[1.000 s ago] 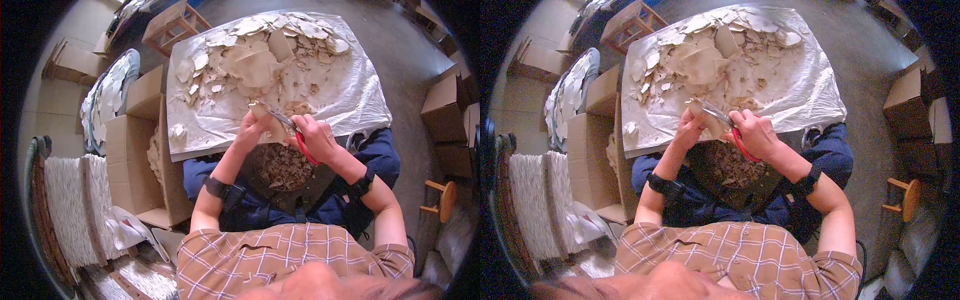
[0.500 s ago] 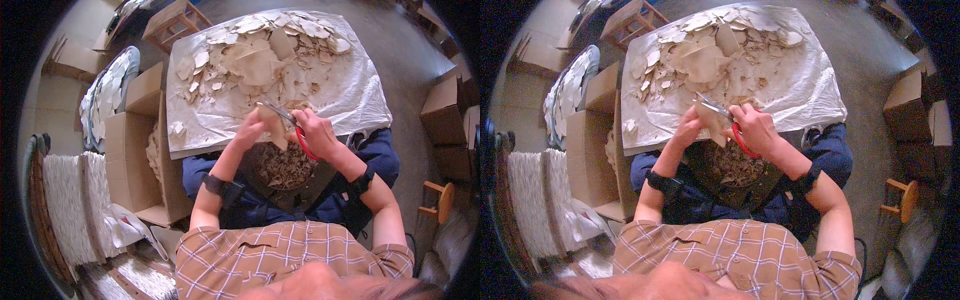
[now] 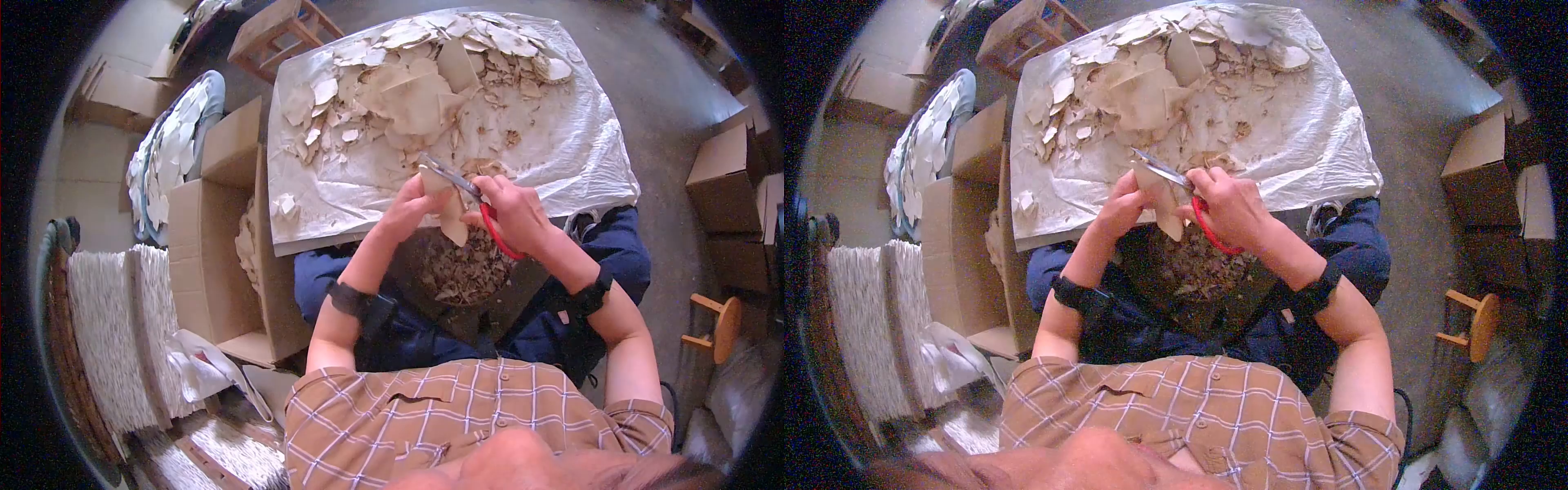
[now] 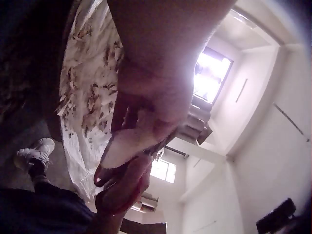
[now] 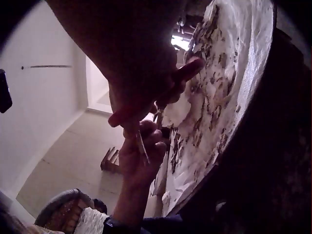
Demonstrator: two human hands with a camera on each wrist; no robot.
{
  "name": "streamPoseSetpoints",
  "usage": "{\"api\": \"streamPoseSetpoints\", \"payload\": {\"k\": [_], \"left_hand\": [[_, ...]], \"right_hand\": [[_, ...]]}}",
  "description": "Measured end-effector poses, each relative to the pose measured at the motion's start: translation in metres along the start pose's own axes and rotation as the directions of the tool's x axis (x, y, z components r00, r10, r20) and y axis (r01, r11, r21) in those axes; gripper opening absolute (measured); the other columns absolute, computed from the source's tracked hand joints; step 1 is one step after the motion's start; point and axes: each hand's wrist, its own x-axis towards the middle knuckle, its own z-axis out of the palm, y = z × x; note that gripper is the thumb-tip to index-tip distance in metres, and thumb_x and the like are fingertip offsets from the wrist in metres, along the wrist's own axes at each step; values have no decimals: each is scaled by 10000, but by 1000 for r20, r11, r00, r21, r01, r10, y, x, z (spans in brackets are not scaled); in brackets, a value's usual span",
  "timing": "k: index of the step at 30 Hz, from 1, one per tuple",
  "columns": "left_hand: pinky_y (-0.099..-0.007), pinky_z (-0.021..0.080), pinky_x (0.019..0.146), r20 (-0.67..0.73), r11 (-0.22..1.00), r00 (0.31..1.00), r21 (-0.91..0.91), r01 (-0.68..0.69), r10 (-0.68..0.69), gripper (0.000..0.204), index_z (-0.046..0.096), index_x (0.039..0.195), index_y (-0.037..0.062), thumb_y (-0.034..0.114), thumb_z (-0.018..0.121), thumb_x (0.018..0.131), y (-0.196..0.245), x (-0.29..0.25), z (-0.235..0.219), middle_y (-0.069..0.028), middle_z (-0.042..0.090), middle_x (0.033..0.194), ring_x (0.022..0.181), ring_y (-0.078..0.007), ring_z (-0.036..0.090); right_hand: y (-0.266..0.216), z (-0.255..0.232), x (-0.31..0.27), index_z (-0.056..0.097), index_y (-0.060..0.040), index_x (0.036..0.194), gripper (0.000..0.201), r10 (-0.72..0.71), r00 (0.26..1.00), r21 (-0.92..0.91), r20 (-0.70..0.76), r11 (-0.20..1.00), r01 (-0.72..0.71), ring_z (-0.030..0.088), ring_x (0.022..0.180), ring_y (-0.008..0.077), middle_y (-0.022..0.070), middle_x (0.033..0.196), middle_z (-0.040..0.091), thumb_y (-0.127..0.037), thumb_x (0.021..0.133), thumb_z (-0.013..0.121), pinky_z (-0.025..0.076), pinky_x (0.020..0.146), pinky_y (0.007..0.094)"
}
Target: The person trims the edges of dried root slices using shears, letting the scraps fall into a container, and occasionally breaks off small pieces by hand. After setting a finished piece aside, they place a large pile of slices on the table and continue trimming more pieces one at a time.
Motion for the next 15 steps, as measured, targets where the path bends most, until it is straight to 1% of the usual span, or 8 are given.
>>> {"api": "streamPoseSetpoints", "payload": {"k": [3,5,6,8,9,11,14,15], "left_hand": [[-238,423,696,46,1000,999,-20,-4,5,229,503,1018,43,172,531,829,-2,2,-4,-9,556,900,803,-88,513],[-255,441,670,-62,1000,998,11,6,-5,206,506,980,43,171,541,823,-8,3,-6,-13,555,886,790,-99,528],[-255,441,670,-69,1000,998,10,1,0,206,506,980,43,171,541,823,-7,3,-6,-13,555,886,790,-99,528],[-282,459,646,-234,958,969,-288,11,-81,177,507,935,49,165,555,811,-1,0,-7,-29,562,879,777,-131,554],[-282,459,646,-247,959,967,-284,-3,-70,177,507,935,49,165,555,811,4,-2,-10,-29,562,879,777,-131,554],[-304,473,639,-468,921,878,-377,-95,-102,139,518,894,56,149,561,799,13,-10,-18,-45,573,850,770,-163,573],[-317,479,648,-556,883,831,-396,-253,-12,121,534,888,50,132,551,800,-1,-34,-69,-57,586,832,762,-178,579],[-322,484,648,-682,834,732,-399,-382,9,110,543,878,45,124,544,800,1,-45,-85,-57,591,822,761,-179,579]], "right_hand": [[6,5,2,494,-54,974,415,16,1000,99,8,995,-17,545,657,315,136,747,538,-287,681,673,430,540,360],[4,4,5,511,-50,948,411,145,988,54,56,988,-148,560,688,316,147,745,563,-333,687,656,432,547,362],[9,6,8,511,-50,948,411,138,989,54,59,989,-141,560,688,316,147,745,563,-333,687,656,432,547,362],[29,7,13,511,-57,959,359,265,963,-109,-54,957,-269,563,695,323,151,743,570,-319,733,606,434,565,391],[37,5,16,502,-66,909,303,278,956,-157,-96,944,-291,565,683,329,151,744,569,-308,743,577,439,564,412],[54,0,18,498,-79,896,245,338,934,-271,-120,893,-358,571,700,334,152,788,571,-271,748,537,452,586,437],[84,3,13,498,-83,967,279,411,905,-349,-105,837,-421,575,758,334,157,868,572,-235,735,530,464,632,441],[90,4,12,494,-84,1001,310,457,882,-368,-113,805,-464,576,788,336,161,903,569,-225,728,536,467,654,442]]}}
